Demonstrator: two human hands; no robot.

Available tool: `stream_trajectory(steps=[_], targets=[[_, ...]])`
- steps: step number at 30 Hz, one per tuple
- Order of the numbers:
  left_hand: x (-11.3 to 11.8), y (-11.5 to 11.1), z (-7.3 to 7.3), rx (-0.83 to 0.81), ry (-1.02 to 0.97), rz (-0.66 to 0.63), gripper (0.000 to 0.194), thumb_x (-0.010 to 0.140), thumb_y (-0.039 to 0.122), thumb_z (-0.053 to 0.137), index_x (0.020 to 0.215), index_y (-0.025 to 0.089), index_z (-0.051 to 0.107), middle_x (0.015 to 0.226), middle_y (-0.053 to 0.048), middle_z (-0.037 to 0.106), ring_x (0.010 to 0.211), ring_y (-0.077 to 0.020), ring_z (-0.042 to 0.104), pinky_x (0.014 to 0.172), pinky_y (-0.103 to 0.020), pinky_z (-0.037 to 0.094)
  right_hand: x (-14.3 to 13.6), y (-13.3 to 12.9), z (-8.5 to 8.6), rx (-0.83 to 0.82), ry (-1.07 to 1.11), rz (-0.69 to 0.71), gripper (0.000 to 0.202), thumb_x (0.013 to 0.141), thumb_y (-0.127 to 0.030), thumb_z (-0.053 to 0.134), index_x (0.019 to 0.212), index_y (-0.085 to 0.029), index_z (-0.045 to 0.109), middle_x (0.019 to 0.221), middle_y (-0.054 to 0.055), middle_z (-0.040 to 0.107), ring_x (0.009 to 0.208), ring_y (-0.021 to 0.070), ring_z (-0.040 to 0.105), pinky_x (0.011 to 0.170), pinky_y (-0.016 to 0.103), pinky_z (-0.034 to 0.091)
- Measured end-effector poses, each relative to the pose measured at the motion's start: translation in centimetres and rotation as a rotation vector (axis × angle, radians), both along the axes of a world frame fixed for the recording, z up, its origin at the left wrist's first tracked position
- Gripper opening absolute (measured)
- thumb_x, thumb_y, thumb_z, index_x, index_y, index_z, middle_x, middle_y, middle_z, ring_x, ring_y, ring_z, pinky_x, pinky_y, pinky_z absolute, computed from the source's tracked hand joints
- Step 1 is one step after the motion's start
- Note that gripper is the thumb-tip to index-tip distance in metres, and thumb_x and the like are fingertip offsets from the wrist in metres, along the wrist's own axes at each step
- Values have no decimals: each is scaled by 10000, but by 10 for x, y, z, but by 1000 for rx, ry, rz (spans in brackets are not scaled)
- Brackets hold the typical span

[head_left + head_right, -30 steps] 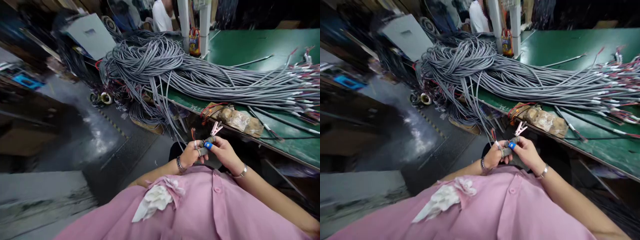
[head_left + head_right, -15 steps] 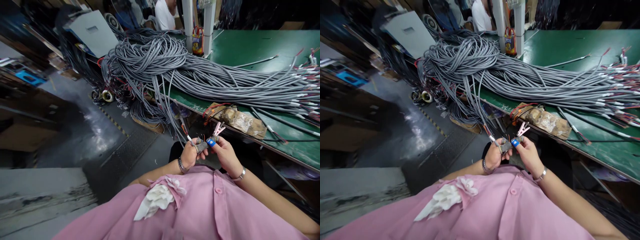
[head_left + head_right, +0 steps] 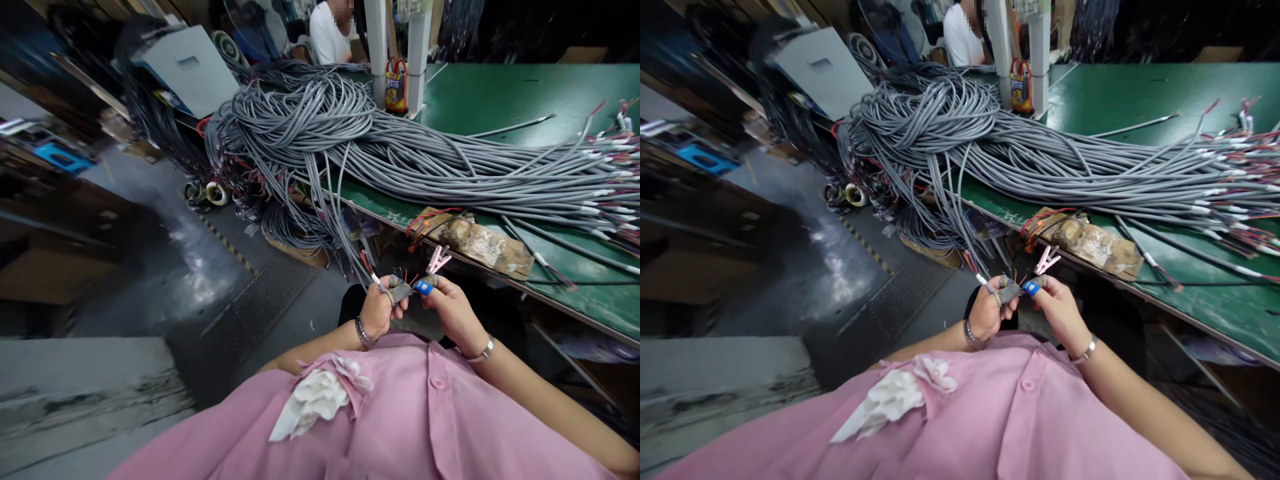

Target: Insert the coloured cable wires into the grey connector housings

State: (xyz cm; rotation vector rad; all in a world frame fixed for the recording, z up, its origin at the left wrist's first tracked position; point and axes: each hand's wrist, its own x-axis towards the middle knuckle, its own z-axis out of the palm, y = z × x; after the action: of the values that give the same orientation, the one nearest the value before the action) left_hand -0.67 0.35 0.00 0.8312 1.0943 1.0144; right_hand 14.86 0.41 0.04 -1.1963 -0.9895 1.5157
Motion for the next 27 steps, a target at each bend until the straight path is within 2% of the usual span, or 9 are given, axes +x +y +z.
stream_trajectory(steps=[5,10,14,22,27], targets=[[-3,2,0,34,-9,34,337,712,418,692,621,163,490,461,44,522,310,-45,368,322,-188,202,10,1,-4,-12,68,-43,227,798,-403,658,750,-189,600,668,-19,524,572,98,429,580,252,396],[0,1,-1,36,35,-11,331,728,413,673,609,159,497,470,36,529,318,-45,386,327,-187,204,8,3,5,-6,20,86,243,756,-393,706,871,-186,651,775,10,598,646,112,484,591,247,404],[3,-1,0,13,42,-39,330,715,421,681,617,158,508,475,31,535,318,-47,390,329,-190,205,4,4,8,28,-20,58,228,723,-387,735,806,-190,657,742,1,614,639,113,490,579,245,391],[5,-1,1,-6,6,-16,310,720,418,668,648,162,507,491,33,554,324,-52,411,337,-189,222,3,2,2,12,1,5,230,713,-393,742,764,-188,653,763,10,629,675,132,517,598,256,404],[7,-1,-1,-11,-47,-3,310,713,410,675,657,163,498,501,31,565,325,-53,418,337,-187,236,2,0,3,-59,121,4,195,712,-344,753,758,-186,649,734,-8,598,623,103,478,580,243,387]])
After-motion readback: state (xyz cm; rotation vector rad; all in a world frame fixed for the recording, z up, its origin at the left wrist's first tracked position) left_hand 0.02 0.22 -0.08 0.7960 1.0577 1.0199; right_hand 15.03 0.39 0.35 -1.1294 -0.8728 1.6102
